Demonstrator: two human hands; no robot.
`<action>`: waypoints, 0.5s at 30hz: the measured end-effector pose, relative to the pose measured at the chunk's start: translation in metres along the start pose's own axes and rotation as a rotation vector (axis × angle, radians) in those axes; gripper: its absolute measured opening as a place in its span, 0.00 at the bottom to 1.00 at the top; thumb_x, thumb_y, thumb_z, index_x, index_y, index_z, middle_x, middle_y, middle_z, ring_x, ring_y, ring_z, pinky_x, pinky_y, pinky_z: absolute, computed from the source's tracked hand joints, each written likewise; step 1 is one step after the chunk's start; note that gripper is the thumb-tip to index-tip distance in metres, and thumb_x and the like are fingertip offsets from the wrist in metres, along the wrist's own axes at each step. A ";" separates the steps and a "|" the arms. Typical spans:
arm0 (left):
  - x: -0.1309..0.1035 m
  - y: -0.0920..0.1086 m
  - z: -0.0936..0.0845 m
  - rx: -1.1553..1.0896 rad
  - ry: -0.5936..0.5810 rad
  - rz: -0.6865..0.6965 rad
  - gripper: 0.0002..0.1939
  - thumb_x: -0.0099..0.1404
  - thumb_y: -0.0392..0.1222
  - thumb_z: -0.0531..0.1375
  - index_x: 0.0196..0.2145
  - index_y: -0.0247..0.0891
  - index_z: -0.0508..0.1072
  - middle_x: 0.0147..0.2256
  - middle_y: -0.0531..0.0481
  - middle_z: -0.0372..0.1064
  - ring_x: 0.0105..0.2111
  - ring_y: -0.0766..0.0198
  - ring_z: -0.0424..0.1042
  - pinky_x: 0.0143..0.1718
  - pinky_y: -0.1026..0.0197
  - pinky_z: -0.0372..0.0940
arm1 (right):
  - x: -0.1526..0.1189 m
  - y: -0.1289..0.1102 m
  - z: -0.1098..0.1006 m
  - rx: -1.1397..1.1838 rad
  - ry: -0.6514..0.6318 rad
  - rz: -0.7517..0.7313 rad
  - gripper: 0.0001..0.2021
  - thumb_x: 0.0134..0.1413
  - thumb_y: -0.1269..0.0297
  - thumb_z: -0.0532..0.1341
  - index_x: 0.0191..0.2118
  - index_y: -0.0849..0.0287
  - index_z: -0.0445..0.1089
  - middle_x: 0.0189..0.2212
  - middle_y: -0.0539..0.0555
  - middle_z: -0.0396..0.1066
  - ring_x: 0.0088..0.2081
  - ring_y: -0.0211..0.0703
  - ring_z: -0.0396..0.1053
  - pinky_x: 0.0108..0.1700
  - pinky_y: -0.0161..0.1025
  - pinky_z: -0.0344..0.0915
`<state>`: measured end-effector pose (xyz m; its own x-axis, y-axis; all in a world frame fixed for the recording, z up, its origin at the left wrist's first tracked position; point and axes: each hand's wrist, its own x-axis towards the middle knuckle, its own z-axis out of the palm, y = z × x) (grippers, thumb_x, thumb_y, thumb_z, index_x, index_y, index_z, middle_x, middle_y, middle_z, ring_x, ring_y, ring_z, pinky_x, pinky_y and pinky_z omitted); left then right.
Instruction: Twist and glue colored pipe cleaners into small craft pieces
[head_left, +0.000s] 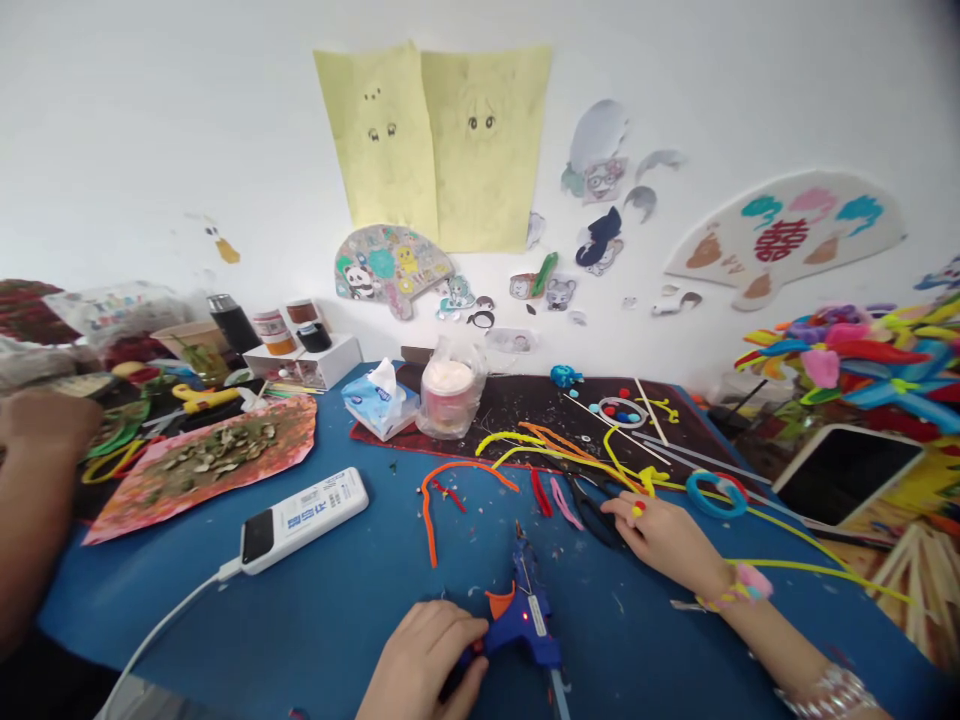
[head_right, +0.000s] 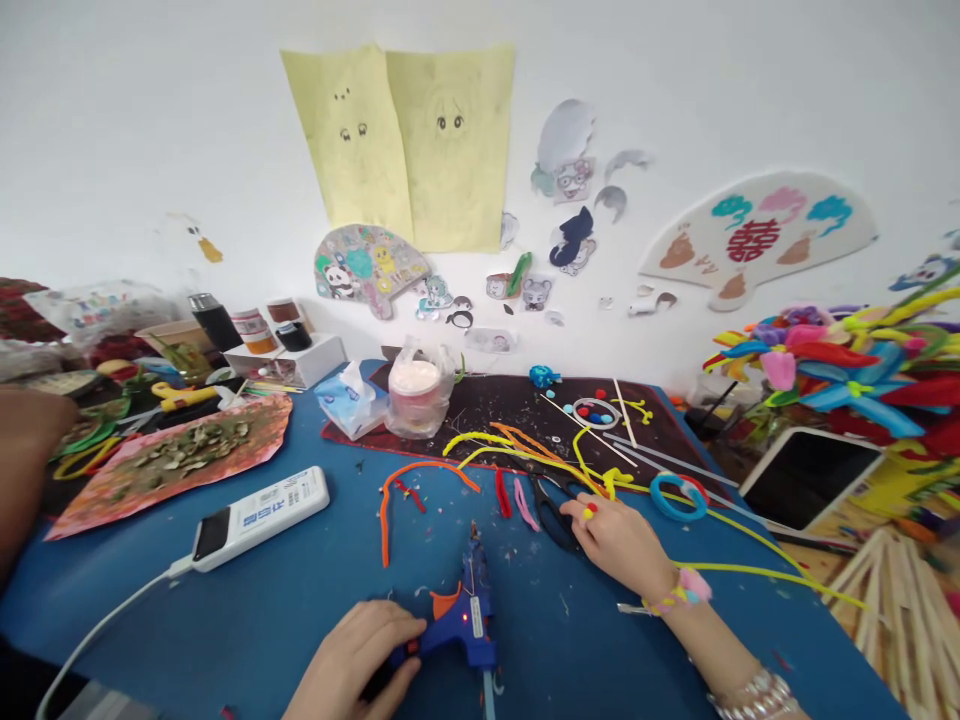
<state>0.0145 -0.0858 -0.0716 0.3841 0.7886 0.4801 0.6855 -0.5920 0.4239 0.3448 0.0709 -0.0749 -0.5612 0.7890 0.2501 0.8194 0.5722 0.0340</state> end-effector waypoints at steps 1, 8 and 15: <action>0.001 0.000 0.000 0.004 -0.013 -0.018 0.12 0.61 0.33 0.56 0.43 0.41 0.66 0.36 0.48 0.72 0.35 0.60 0.71 0.35 0.58 0.68 | 0.000 0.000 0.000 0.015 -0.003 0.002 0.14 0.60 0.68 0.46 0.41 0.54 0.68 0.36 0.53 0.72 0.37 0.42 0.71 0.41 0.38 0.64; 0.000 0.000 -0.001 0.000 -0.029 -0.021 0.12 0.61 0.34 0.57 0.44 0.42 0.66 0.35 0.49 0.72 0.34 0.60 0.71 0.35 0.58 0.68 | 0.001 0.002 0.000 0.066 -0.008 0.001 0.13 0.59 0.68 0.46 0.40 0.53 0.67 0.36 0.52 0.72 0.38 0.43 0.71 0.41 0.39 0.65; -0.004 -0.001 0.003 -0.018 -0.031 -0.054 0.11 0.63 0.35 0.55 0.44 0.42 0.66 0.36 0.48 0.72 0.36 0.59 0.71 0.37 0.57 0.67 | 0.002 0.000 -0.003 0.082 0.029 -0.016 0.14 0.58 0.69 0.46 0.40 0.53 0.68 0.35 0.53 0.73 0.36 0.42 0.71 0.41 0.39 0.65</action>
<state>0.0140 -0.0876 -0.0765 0.3664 0.8240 0.4321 0.6946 -0.5513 0.4623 0.3439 0.0713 -0.0718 -0.5695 0.7734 0.2785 0.7975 0.6019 -0.0408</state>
